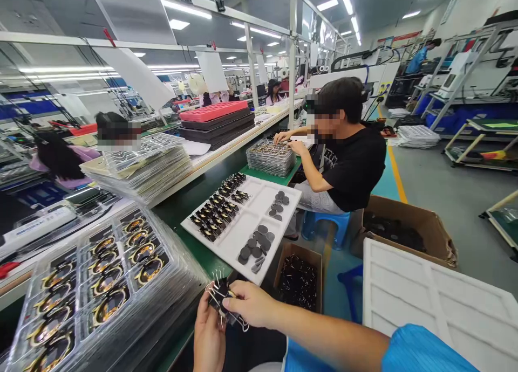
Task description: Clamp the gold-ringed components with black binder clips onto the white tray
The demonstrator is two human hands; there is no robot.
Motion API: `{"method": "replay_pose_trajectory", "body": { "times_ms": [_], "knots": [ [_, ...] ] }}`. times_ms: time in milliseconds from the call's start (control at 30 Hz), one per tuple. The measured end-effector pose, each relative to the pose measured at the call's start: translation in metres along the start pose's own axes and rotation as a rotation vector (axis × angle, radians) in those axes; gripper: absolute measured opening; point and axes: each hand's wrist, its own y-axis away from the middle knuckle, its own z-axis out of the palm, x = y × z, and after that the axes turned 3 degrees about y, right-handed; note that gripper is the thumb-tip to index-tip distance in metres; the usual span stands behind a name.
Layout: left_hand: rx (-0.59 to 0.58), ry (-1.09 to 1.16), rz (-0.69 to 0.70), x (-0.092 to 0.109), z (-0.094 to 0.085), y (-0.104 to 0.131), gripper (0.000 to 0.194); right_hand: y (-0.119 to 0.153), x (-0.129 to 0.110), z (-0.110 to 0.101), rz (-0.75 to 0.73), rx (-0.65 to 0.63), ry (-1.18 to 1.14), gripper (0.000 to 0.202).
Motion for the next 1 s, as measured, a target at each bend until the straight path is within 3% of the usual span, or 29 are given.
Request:
{"method": "replay_pose_trajectory", "body": {
  "times_ms": [200, 300, 400, 500, 667, 833, 1000],
  "knots": [
    [0.027, -0.085, 0.057, -0.002, 0.001, 0.005, 0.064, 0.005, 0.000, 0.002, 0.074, 0.166, -0.096, 0.068],
    [0.022, -0.096, 0.059, -0.008, 0.005, 0.008, 0.062, 0.008, 0.009, 0.009, 0.175, 0.124, -0.236, 0.069],
    [0.044, -0.112, 0.055, -0.008, 0.007, 0.009, 0.066, 0.011, 0.019, 0.012, 0.117, 0.109, -0.235, 0.066],
    [-0.062, -0.337, 0.170, -0.001, 0.007, 0.009, 0.056, 0.014, 0.024, 0.006, 0.051, 0.110, -0.158, 0.062],
    [-0.239, -0.582, 0.276, 0.002, 0.005, 0.010, 0.039, 0.009, 0.020, -0.021, -0.023, 0.279, 0.036, 0.060],
    [-0.378, -0.750, 0.235, -0.003, 0.003, 0.015, 0.037, 0.003, 0.013, -0.042, 0.027, 0.162, -0.110, 0.054],
    [-0.424, -0.910, 0.253, -0.003, 0.007, 0.023, 0.031, 0.015, 0.006, -0.056, 0.095, 0.257, -0.217, 0.044]
  ]
}}
